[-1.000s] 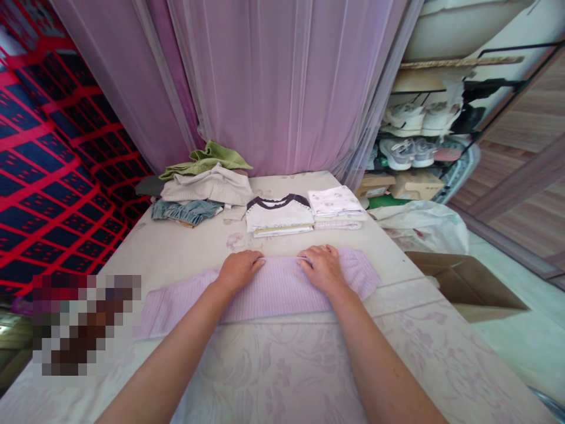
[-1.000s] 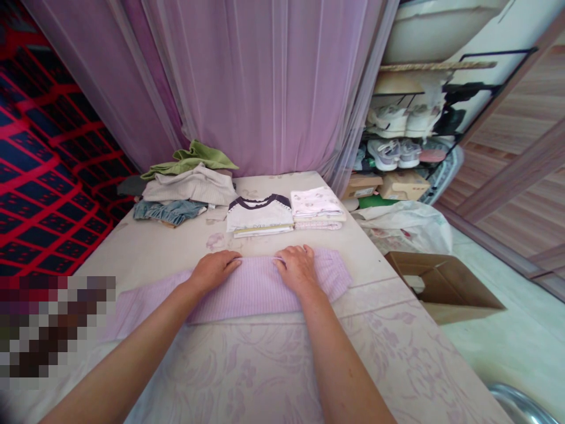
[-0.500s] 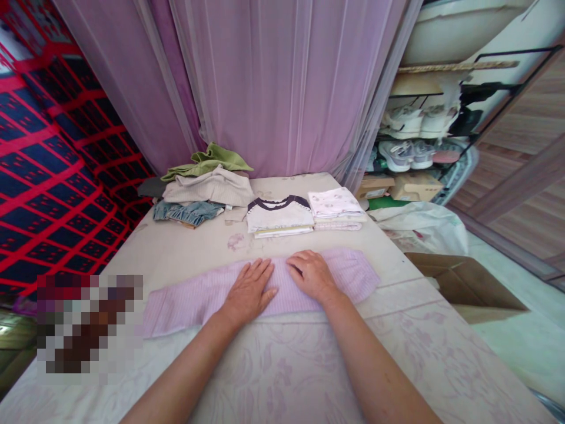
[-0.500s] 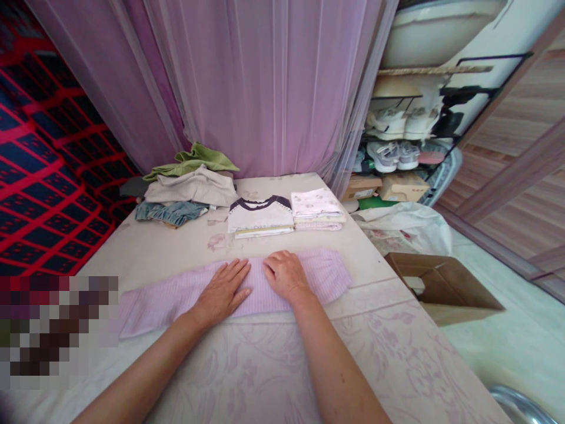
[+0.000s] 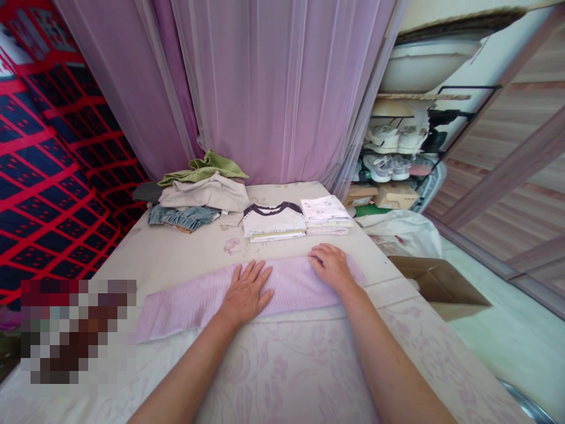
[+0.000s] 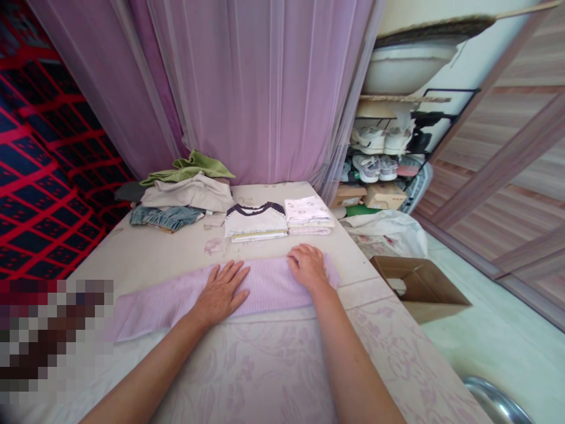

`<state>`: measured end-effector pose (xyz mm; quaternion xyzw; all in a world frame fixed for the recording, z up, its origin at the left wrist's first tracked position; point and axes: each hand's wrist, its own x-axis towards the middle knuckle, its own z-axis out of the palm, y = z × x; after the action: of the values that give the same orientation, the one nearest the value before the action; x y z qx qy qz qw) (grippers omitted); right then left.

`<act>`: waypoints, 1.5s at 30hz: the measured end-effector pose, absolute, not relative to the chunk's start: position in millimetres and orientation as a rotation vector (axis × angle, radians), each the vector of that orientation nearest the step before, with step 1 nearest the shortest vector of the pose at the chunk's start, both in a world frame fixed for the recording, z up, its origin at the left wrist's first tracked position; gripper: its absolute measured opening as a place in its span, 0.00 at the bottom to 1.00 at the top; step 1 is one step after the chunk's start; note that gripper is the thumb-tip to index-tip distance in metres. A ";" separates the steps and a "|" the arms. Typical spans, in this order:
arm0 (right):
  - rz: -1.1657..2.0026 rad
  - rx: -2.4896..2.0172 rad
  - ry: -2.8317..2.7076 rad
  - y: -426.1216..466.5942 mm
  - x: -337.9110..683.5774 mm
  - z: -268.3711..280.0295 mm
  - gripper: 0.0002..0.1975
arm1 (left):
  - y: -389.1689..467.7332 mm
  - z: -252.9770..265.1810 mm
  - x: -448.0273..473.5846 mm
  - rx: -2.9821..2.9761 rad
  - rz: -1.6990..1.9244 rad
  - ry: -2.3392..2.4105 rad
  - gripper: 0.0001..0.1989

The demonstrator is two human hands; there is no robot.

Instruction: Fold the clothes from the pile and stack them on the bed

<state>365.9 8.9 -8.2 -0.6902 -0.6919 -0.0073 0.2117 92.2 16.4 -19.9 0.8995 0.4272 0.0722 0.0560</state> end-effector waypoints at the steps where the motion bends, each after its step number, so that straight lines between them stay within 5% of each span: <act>1: 0.007 -1.921 -1.948 9.6 368.3 -7.4 0.08 | 16.4 -19.7 92.4 2.728 0.220 1.300 0.28; 14: -0.162 -2.220 -1.874 11.3 386.4 13.5 0.14 | 16.6 -18.4 94.3 2.735 0.169 1.353 0.28; 22: 0.077 -1.651 -2.221 -28.3 332.7 -4.5 0.16 | 17.1 -18.8 95.5 2.726 0.140 1.363 0.29; 35: 0.084 -2.292 -1.983 -25.3 348.2 -15.2 0.27 | 17.4 -16.5 95.8 2.721 0.127 1.371 0.29; 45: -0.006 -2.241 -1.852 -10.1 375.2 -0.8 0.22 | 18.2 -17.3 95.8 2.726 0.138 1.367 0.29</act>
<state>375.2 -10.1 -0.8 -0.7654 -0.6328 -0.0021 0.1169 95.8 18.2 -17.3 0.8921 0.4474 0.0453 0.0442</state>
